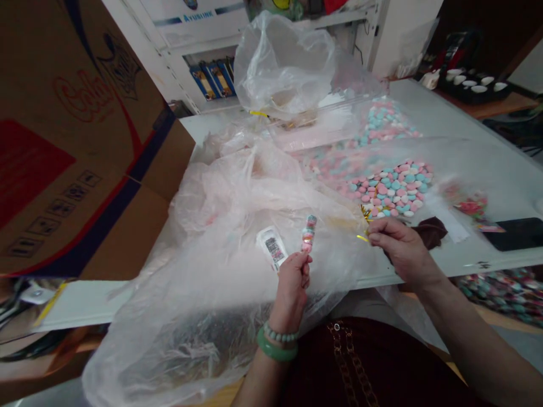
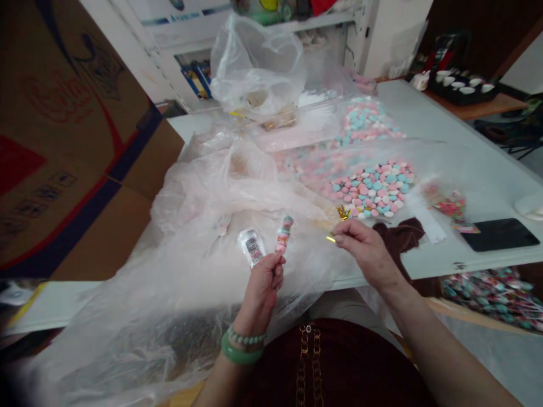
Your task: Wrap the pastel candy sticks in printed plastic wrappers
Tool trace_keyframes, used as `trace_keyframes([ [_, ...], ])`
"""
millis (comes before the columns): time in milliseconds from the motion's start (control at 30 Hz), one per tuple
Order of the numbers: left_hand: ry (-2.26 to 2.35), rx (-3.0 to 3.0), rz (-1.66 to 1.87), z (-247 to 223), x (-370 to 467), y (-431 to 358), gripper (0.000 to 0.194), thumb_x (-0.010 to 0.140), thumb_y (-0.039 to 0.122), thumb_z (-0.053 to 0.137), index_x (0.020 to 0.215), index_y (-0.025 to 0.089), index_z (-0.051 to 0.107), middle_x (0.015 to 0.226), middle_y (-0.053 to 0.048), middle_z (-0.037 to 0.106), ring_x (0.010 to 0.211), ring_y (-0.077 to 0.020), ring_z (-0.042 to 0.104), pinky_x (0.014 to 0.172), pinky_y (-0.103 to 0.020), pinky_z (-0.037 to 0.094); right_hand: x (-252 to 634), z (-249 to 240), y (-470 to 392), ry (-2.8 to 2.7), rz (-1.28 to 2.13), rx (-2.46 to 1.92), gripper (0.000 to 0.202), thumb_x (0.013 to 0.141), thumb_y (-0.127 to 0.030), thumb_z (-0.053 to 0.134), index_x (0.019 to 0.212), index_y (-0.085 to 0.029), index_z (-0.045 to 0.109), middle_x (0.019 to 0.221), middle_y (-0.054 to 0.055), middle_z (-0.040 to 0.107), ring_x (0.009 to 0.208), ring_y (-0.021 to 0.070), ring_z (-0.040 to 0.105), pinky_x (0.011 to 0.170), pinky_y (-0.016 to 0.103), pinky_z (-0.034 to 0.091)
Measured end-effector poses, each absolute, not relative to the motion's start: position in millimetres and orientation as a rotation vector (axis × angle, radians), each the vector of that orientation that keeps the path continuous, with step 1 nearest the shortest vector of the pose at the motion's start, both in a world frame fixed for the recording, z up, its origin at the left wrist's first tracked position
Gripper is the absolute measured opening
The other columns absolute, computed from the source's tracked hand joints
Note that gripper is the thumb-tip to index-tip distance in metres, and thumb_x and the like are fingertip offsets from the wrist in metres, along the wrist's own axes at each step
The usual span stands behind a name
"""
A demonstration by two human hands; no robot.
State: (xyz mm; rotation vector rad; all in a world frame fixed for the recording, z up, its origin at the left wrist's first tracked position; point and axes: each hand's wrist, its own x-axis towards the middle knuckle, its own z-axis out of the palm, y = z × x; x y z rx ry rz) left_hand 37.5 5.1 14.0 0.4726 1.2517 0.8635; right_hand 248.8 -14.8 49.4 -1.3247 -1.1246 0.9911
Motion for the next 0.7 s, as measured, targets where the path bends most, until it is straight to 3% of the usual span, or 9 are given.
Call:
trace_keyframes([
  [133,1.212,0.53,0.859,21.1,47.4,-2.2,0.027,0.07,0.039,0.064,0.064,0.016,0.052,0.042,0.009,0.033,0.032,-0.0017,0.018,0.035,-0.021,0.008,189.4,51.5,-8.5,-1.185,1.228,-1.243,0.007,0.078,-0.025,0.058,0.075,-0.02,0.061,0.063,-0.004,0.053,0.057,0.0101,0.045,0.053,0.023,0.035],
  [300,1.212,0.327,0.904,13.5,37.9,-0.2,0.024,0.071,0.037,0.063,0.069,0.014,0.055,0.043,0.009,0.034,0.032,-0.0023,0.018,0.036,-0.022,0.009,166.8,31.8,11.7,-0.884,1.4,-1.222,0.011,0.071,-0.025,0.062,0.078,-0.019,0.057,0.059,-0.006,0.05,0.044,0.0056,0.038,0.04,0.02,0.024],
  [400,1.099,0.289,1.023,11.6,27.6,3.2,0.027,0.069,0.039,0.068,0.074,0.015,0.057,0.054,0.006,0.047,0.041,-0.0037,0.037,0.041,-0.019,0.026,166.9,25.8,12.1,-0.868,1.466,-1.285,0.02,0.068,-0.027,0.065,0.085,-0.018,0.059,0.055,-0.006,0.053,0.043,0.0074,0.044,0.038,0.019,0.027],
  [467,1.013,0.377,1.08,13.5,23.3,4.2,0.026,0.069,0.037,0.071,0.078,0.015,0.059,0.073,0.001,0.059,0.064,-0.0082,0.055,0.056,-0.02,0.04,166.1,23.9,9.6,-0.825,1.539,-1.299,0.024,0.067,-0.027,0.066,0.087,-0.018,0.059,0.051,-0.006,0.053,0.041,0.0085,0.046,0.037,0.019,0.03],
  [567,0.926,0.583,1.009,16.4,21.5,3.4,0.023,0.074,0.035,0.068,0.083,0.015,0.063,0.088,-0.004,0.063,0.085,-0.0143,0.059,0.072,-0.026,0.044,162.9,21.8,8.6,-0.678,1.698,-1.226,0.024,0.061,-0.025,0.07,0.081,-0.017,0.06,0.055,-0.005,0.058,0.035,0.0042,0.038,0.033,0.018,0.022],
  [700,0.936,0.682,0.932,13.5,23.9,0.1,0.023,0.078,0.036,0.065,0.08,0.013,0.063,0.077,-0.004,0.062,0.074,-0.0138,0.06,0.074,-0.029,0.044,158.7,21.1,13.4,-0.432,1.792,-1.158,0.029,0.053,-0.019,0.075,0.077,-0.017,0.059,0.056,-0.008,0.055,0.032,-0.0004,0.025,0.032,0.018,0.011],
])
